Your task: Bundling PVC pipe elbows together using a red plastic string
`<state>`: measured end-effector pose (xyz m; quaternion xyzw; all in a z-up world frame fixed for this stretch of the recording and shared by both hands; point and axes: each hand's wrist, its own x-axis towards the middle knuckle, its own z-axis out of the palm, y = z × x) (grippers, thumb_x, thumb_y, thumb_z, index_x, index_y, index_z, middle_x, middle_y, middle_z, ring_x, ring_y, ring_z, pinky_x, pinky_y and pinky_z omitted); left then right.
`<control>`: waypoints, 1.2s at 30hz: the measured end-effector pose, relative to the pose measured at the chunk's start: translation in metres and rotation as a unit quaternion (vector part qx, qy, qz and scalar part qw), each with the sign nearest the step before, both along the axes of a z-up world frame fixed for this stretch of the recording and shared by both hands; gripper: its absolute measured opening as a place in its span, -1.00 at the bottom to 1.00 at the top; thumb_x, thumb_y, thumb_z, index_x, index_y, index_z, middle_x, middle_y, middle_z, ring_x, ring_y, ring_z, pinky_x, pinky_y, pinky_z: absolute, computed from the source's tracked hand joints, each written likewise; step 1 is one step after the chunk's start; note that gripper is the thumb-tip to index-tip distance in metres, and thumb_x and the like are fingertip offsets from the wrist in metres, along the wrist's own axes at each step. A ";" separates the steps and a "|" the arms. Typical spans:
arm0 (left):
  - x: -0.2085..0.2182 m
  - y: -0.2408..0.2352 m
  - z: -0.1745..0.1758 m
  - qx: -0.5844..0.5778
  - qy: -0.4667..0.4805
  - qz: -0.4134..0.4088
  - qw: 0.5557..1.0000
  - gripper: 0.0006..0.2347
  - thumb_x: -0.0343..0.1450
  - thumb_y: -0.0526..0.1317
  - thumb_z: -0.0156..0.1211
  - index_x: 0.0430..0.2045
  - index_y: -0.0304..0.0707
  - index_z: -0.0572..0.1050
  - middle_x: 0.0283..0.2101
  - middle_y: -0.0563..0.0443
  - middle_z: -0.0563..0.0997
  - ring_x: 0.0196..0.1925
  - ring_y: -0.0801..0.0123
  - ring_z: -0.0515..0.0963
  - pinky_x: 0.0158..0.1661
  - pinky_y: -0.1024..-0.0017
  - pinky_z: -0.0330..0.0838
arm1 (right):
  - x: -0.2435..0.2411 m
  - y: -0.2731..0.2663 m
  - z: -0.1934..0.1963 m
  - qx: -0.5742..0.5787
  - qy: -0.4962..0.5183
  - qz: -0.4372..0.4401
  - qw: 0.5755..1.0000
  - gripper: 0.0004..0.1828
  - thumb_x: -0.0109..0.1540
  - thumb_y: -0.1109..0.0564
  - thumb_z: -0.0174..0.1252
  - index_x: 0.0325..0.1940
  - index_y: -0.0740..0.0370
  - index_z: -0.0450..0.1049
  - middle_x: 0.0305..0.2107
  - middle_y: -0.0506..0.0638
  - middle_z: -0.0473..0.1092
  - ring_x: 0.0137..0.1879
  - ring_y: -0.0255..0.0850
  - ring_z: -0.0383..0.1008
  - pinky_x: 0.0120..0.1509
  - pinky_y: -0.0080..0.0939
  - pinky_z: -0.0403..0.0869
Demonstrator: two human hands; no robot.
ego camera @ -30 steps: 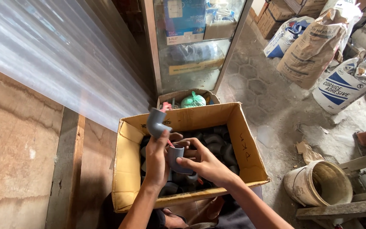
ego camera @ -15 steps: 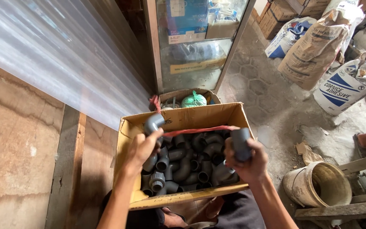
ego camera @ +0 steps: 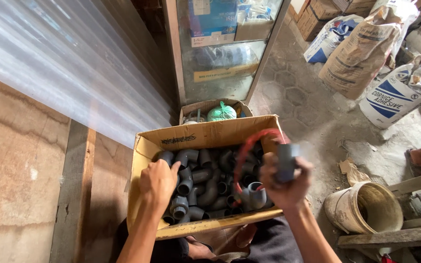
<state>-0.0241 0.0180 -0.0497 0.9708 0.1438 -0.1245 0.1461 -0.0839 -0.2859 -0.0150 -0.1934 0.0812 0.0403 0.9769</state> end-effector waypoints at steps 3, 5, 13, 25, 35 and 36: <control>-0.023 -0.021 0.070 -0.048 0.035 -0.018 0.998 -0.51 0.46 0.17 0.00 -0.30 -0.32 0.70 -0.24 -0.27 0.73 -0.06 -0.11 0.72 -0.08 0.05 0.61 | 0.001 0.028 0.007 -0.219 -0.070 0.036 0.973 -0.40 0.21 -0.09 0.20 0.29 0.16 0.34 -0.49 0.25 0.36 -0.59 -0.22 0.33 -0.67 -0.47 0.13; -0.036 -0.041 0.102 -0.145 0.062 -0.051 0.986 -0.61 0.38 0.12 0.14 -0.09 -0.08 0.63 -0.15 -0.12 0.73 -0.05 0.11 0.74 -0.07 0.21 0.59 | 0.005 0.043 0.011 -0.338 0.030 0.060 0.939 -0.51 0.26 -0.07 0.12 0.26 0.07 0.43 -0.42 0.11 0.38 -0.53 -0.29 0.29 -0.61 -0.41 0.15; -0.057 -0.068 0.090 -0.403 0.022 -0.070 0.912 -0.60 0.32 0.12 0.28 -0.05 -0.01 0.55 -0.09 0.09 0.75 -0.07 0.39 0.71 -0.07 0.43 0.49 | -0.007 0.061 0.021 -0.631 -0.109 0.167 0.750 -0.36 0.34 -0.06 -0.23 0.51 0.12 0.13 0.45 0.00 0.18 0.56 -0.27 0.09 0.58 -0.21 -0.02; -0.006 -0.027 0.101 -0.308 0.017 0.040 0.950 -0.58 0.42 0.15 -0.01 -0.31 -0.20 0.63 -0.20 -0.14 0.74 -0.07 0.12 0.67 -0.06 0.26 0.40 | -0.013 0.053 0.023 -0.595 -0.070 0.167 0.783 -0.63 0.33 -0.02 0.11 -0.19 0.27 0.72 -0.58 -0.18 0.38 -0.46 -0.50 0.23 -0.40 -0.45 0.44; -0.002 -0.035 0.077 -0.608 -0.244 0.197 0.730 -0.71 0.54 -0.03 -0.05 -0.34 -0.24 0.52 -0.41 -0.06 0.63 -0.46 0.39 0.58 -0.50 0.41 0.54 | -0.023 0.018 -0.040 -0.339 -0.192 0.060 0.919 -0.61 0.09 0.03 0.29 -0.62 0.35 0.32 -0.75 0.06 0.23 -0.58 -0.21 0.15 -0.47 -0.16 0.15; -0.001 -0.032 0.079 -0.586 -0.264 0.223 0.733 -0.74 0.55 -0.05 -0.05 -0.28 -0.23 0.52 -0.41 -0.02 0.56 -0.46 0.42 0.54 -0.55 0.45 0.51 | -0.025 0.010 -0.050 -0.332 -0.129 0.040 0.933 -0.60 0.00 0.01 0.34 -0.56 0.52 0.61 -0.77 0.17 0.46 -0.64 -0.18 0.38 -0.56 -0.17 0.28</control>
